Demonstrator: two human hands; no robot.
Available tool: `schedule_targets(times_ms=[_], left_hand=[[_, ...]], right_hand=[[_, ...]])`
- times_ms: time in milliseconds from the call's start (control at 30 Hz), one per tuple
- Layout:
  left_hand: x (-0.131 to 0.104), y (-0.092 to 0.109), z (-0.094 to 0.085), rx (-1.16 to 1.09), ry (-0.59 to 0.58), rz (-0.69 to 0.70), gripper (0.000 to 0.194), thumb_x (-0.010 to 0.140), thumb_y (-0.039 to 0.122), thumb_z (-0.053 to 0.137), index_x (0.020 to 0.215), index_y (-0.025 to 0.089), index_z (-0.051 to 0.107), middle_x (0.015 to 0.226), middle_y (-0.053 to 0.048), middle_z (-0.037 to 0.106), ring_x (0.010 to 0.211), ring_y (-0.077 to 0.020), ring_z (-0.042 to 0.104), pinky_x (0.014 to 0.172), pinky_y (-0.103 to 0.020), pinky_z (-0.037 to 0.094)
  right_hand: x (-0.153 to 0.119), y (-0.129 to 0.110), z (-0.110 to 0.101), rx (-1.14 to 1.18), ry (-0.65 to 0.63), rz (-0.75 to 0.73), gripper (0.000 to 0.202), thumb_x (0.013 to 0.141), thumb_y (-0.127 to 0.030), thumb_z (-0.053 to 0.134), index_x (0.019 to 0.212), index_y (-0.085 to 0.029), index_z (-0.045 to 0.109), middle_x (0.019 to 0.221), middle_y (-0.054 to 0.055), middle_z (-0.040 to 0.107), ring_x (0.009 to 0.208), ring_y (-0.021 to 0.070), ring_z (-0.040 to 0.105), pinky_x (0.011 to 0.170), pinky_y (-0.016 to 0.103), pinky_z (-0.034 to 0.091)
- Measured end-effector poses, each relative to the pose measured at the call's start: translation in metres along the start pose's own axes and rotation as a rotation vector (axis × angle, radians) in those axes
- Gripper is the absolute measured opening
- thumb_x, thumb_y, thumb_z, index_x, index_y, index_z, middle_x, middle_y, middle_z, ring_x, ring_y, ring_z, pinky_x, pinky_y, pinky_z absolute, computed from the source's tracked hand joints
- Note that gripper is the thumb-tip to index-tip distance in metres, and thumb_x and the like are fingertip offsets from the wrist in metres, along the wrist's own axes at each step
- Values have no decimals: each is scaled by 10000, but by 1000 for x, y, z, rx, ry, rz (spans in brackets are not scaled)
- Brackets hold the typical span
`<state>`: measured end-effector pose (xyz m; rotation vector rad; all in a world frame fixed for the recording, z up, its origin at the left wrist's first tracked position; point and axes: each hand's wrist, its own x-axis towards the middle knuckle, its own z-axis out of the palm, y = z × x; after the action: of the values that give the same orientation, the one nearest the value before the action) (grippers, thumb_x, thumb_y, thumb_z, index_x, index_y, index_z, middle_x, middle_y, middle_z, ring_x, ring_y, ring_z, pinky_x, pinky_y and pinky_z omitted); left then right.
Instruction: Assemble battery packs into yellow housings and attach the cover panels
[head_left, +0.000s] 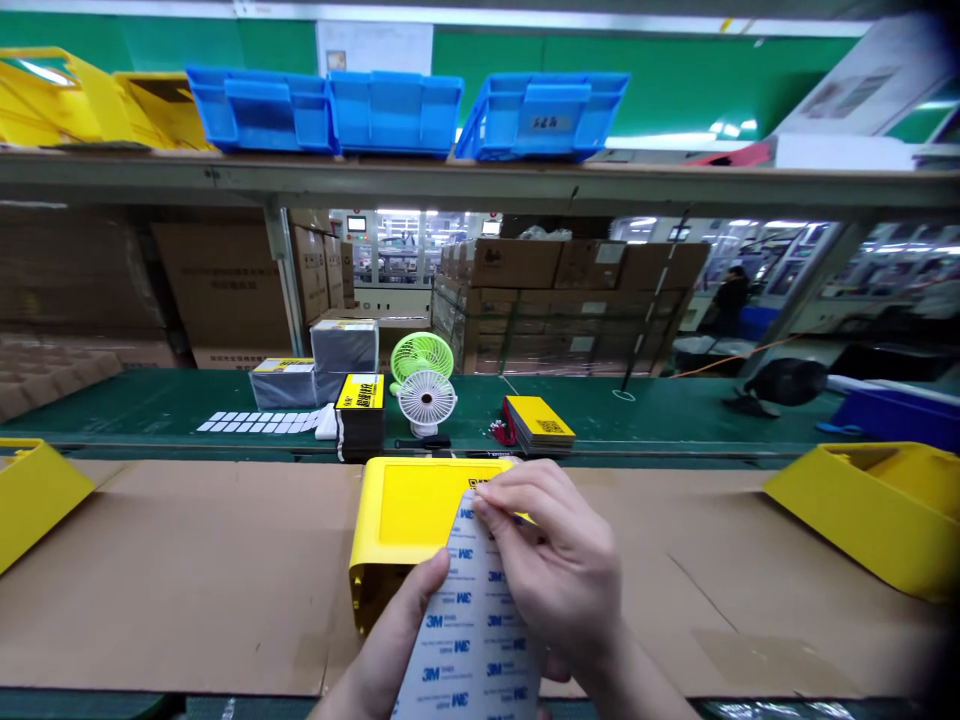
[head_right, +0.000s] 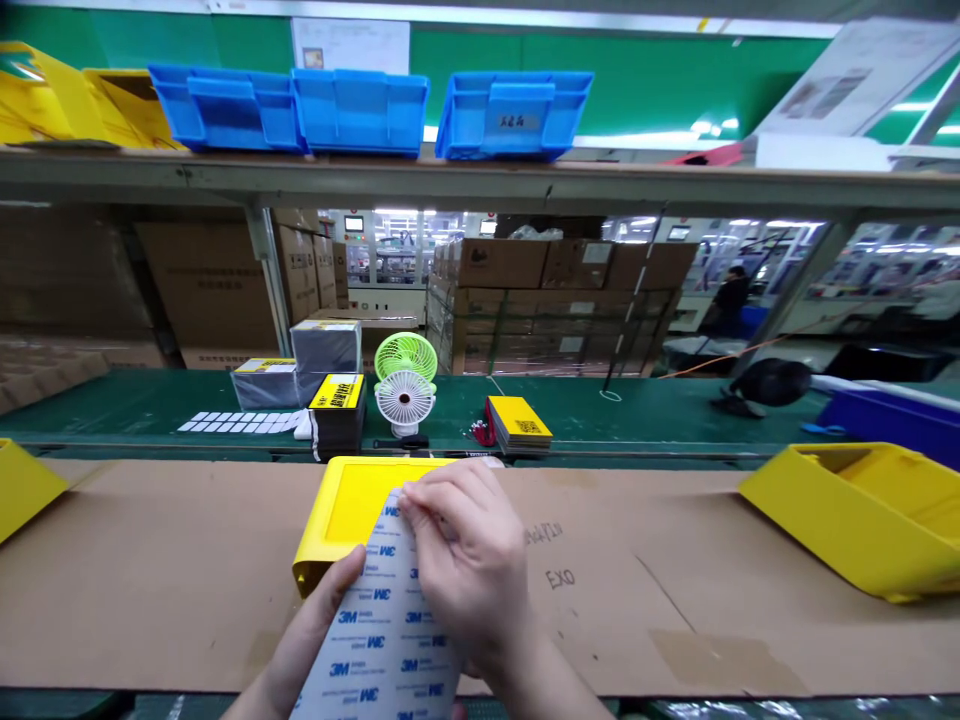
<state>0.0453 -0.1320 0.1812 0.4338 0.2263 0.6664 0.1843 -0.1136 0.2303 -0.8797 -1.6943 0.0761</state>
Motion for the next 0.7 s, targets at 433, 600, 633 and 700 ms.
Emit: schedule_targets(times_ms=[433,600,633,700], left_hand=[[-7,2,-7,53,-44,-4,589,802,503,482,1234,104,494,1070,-152,619,975,-236,574,908,-374,340],[-8,2,-5,70,-38,-50,607,758,568,501,1140,101,563,957,-144,658,925,-254,598,931,-409,325],[-8,2,-4,67,-40,-44,602,752,570,509,1137,111,564,943,-137,661,923,-261,601,932,-419,324],[-8,3,-4,64,-44,-25,611,739,572,526,1156,127,552,949,-130,659,948,-273,595,939,-425,317]], right_hand=[[8,0,-3,-66,-159,44,45,836,-150,501,831,-193,514,865,38,539,844,171,513,711,315,460],[3,3,3,-153,-128,-159,103,826,-81,466,820,-182,489,878,54,527,865,184,479,767,354,434],[1,3,4,-157,-117,-167,107,823,-77,472,827,-182,492,887,56,529,875,186,480,776,357,434],[0,3,4,-145,-80,-138,108,815,-89,501,864,-186,503,911,59,533,901,191,489,793,359,437]])
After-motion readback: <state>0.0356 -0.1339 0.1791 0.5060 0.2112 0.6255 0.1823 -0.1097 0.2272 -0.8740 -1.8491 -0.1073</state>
